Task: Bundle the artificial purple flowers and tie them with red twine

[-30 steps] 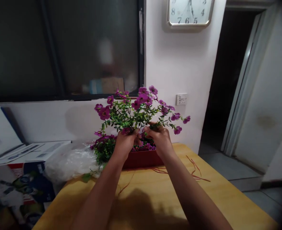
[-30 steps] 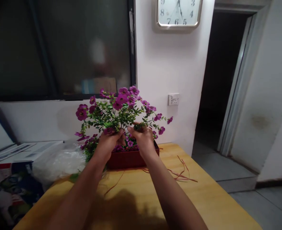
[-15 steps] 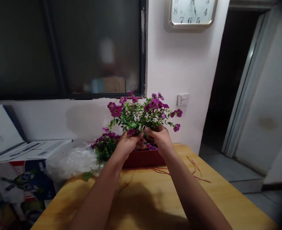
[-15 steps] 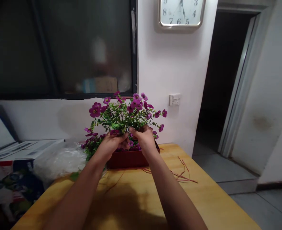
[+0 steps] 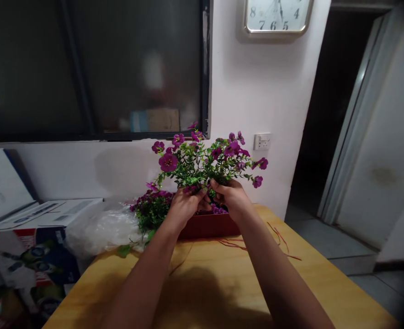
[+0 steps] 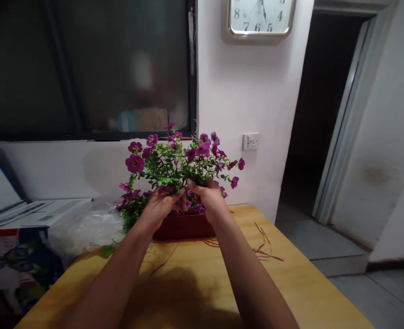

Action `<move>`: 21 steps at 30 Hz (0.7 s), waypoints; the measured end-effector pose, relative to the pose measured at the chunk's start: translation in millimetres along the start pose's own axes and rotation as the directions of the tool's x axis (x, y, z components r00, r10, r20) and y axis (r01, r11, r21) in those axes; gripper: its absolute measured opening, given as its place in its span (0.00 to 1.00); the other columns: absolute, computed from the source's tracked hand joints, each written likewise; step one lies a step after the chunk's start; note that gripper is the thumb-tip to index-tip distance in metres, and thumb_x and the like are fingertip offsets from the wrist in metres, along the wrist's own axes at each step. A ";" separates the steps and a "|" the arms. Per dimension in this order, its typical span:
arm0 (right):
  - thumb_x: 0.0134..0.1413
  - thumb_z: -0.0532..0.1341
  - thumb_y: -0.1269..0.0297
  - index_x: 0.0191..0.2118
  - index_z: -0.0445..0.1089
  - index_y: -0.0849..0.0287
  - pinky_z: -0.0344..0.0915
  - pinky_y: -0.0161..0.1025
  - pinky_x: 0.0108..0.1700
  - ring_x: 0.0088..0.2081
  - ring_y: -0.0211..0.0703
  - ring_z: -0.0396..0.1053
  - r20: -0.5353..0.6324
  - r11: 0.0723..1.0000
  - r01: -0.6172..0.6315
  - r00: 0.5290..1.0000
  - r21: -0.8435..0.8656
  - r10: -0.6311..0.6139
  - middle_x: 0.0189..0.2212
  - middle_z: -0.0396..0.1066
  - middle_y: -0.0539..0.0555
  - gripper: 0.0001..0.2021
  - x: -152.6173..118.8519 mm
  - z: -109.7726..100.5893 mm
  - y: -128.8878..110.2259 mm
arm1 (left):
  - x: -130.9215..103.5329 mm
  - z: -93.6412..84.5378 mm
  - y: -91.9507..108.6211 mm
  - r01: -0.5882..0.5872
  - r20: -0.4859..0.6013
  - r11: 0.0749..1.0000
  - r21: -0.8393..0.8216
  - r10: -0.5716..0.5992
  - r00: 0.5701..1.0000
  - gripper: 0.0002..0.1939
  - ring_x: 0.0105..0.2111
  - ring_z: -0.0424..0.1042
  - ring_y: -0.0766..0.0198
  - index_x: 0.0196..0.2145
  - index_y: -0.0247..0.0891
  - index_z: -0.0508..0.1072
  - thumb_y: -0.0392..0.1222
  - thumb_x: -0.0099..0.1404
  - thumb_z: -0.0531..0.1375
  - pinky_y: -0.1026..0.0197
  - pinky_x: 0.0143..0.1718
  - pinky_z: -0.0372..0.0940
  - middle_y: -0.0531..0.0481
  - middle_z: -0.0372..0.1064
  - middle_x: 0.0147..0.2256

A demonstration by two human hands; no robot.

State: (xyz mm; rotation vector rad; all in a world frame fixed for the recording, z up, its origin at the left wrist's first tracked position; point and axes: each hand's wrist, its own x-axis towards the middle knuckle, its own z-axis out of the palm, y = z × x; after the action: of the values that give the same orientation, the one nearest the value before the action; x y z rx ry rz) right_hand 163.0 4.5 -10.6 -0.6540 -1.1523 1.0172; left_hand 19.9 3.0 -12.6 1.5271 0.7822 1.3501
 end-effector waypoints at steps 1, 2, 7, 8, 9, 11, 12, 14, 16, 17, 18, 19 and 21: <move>0.34 0.75 0.52 0.28 0.68 0.58 0.53 0.36 0.23 0.20 0.34 0.55 0.000 1.000 -0.001 1.000 -0.002 0.001 0.18 0.63 0.45 0.20 -0.3 0.1 -0.4 | -0.4 0.4 0.5 0.002 0.000 1.000 -0.008 -0.002 1.000 0.10 0.20 0.73 0.61 0.27 0.36 0.72 0.46 0.58 0.64 0.58 0.26 0.73 0.49 0.73 0.24; 0.34 0.75 0.52 0.28 0.68 0.58 0.52 0.36 0.23 0.20 0.34 0.55 -0.001 1.000 -0.001 1.000 -0.002 0.001 0.18 0.63 0.45 0.21 -0.5 0.3 -0.9 | -0.9 0.7 1.2 0.004 0.004 1.000 -0.016 -0.004 1.000 0.10 0.20 0.73 0.61 0.27 0.36 0.72 0.46 0.57 0.65 0.58 0.26 0.73 0.49 0.73 0.24; 0.34 0.75 0.53 0.31 0.69 0.59 0.55 0.36 0.23 0.20 0.34 0.57 -0.003 1.000 0.005 1.000 0.026 -0.005 0.20 0.66 0.46 0.21 0.5 0.5 2.1 | -3.7 1.3 3.2 0.019 0.022 0.998 -0.061 -0.018 1.000 0.11 0.20 0.72 0.62 0.27 0.36 0.72 0.47 0.56 0.66 0.59 0.25 0.71 0.49 0.71 0.23; 0.34 0.75 0.53 0.32 0.69 0.59 0.56 0.36 0.24 0.21 0.35 0.58 0.001 1.000 0.013 1.000 0.029 -0.013 0.21 0.68 0.47 0.21 1.5 0.4 4.1 | -3.4 1.4 2.4 0.020 0.017 0.998 -0.067 -0.019 1.000 0.12 0.20 0.72 0.62 0.28 0.36 0.72 0.47 0.56 0.67 0.58 0.25 0.71 0.50 0.71 0.23; 0.35 0.75 0.54 0.33 0.69 0.59 0.58 0.36 0.25 0.22 0.35 0.60 0.007 0.999 0.020 1.000 0.032 -0.021 0.23 0.69 0.47 0.21 2.6 0.3 6.3 | -2.7 1.5 1.1 0.018 0.010 0.997 -0.070 -0.017 1.000 0.12 0.20 0.72 0.62 0.28 0.36 0.72 0.47 0.56 0.67 0.58 0.25 0.71 0.50 0.71 0.23; 0.38 0.74 0.54 0.35 0.70 0.58 0.62 0.37 0.27 0.25 0.37 0.64 0.015 0.999 0.033 0.999 0.034 -0.034 0.27 0.71 0.48 0.21 5.0 0.3 10.4 | -0.7 2.0 -2.5 0.007 0.003 0.998 -0.066 -0.007 1.000 0.12 0.19 0.72 0.62 0.29 0.36 0.72 0.48 0.56 0.67 0.58 0.25 0.71 0.50 0.71 0.23; 0.39 0.74 0.54 0.36 0.70 0.58 0.63 0.37 0.28 0.25 0.37 0.65 0.018 0.999 0.036 0.999 0.033 -0.037 0.28 0.72 0.48 0.20 5.9 0.4 11.8 | 0.4 2.3 -4.4 0.001 0.000 0.998 -0.063 -0.001 1.000 0.13 0.19 0.72 0.62 0.29 0.36 0.72 0.48 0.56 0.67 0.58 0.25 0.71 0.50 0.71 0.23; 0.40 0.73 0.53 0.37 0.70 0.57 0.66 0.38 0.29 0.26 0.39 0.66 0.023 0.999 0.040 0.999 0.027 -0.040 0.28 0.72 0.48 0.20 6.6 1.1 12.5 | 1.9 3.3 -7.5 -0.013 -0.009 0.999 -0.045 0.013 1.000 0.13 0.19 0.72 0.62 0.28 0.36 0.72 0.49 0.56 0.67 0.59 0.24 0.70 0.50 0.71 0.22; 0.41 0.73 0.54 0.38 0.70 0.56 0.68 0.40 0.30 0.29 0.41 0.69 0.015 0.998 0.059 0.998 0.029 -0.060 0.30 0.73 0.49 0.19 5.5 2.4 10.4 | 2.0 4.7 -8.6 -0.028 -0.013 0.999 -0.027 0.028 1.000 0.14 0.19 0.72 0.61 0.27 0.35 0.72 0.49 0.57 0.66 0.60 0.23 0.69 0.50 0.70 0.22; 0.41 0.73 0.54 0.38 0.71 0.56 0.70 0.41 0.32 0.31 0.43 0.70 0.007 0.997 0.075 0.997 0.036 -0.075 0.32 0.74 0.50 0.19 4.3 3.2 8.6 | 1.6 5.5 -8.4 -0.033 -0.011 0.999 -0.022 0.033 0.999 0.14 0.19 0.72 0.61 0.26 0.34 0.71 0.49 0.57 0.66 0.60 0.23 0.69 0.49 0.70 0.21; 0.41 0.73 0.55 0.39 0.71 0.56 0.71 0.42 0.33 0.33 0.45 0.71 -0.001 0.995 0.091 0.996 0.049 -0.091 0.34 0.75 0.51 0.19 2.6 4.2 6.4 | 1.1 6.2 -7.9 -0.034 -0.008 0.999 -0.023 0.034 0.999 0.14 0.19 0.72 0.62 0.26 0.34 0.72 0.49 0.57 0.66 0.61 0.23 0.69 0.49 0.70 0.21; 0.41 0.72 0.55 0.39 0.72 0.56 0.72 0.42 0.34 0.35 0.46 0.72 -0.002 0.992 0.104 0.995 0.064 -0.104 0.36 0.75 0.52 0.19 0.5 5.2 4.0 | 0.5 6.8 -7.2 -0.032 -0.005 0.999 -0.033 0.032 0.999 0.14 0.19 0.72 0.62 0.27 0.33 0.72 0.49 0.57 0.66 0.61 0.23 0.69 0.49 0.70 0.21; 0.41 0.72 0.55 0.39 0.72 0.56 0.72 0.43 0.34 0.36 0.47 0.72 0.010 0.989 0.119 0.993 0.088 -0.120 0.38 0.76 0.53 0.18 -4.4 7.4 -1.2 | -0.2 7.3 -6.1 -0.029 -0.006 0.997 -0.075 0.029 1.000 0.15 0.19 0.71 0.62 0.29 0.33 0.73 0.48 0.55 0.68 0.61 0.23 0.69 0.49 0.70 0.22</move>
State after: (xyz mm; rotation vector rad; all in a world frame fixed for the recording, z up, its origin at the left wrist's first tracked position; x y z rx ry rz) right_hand 156.0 -0.5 -9.1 -0.5026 -1.1397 0.9658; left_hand 27.7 3.5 -18.1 1.4820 0.7074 1.3904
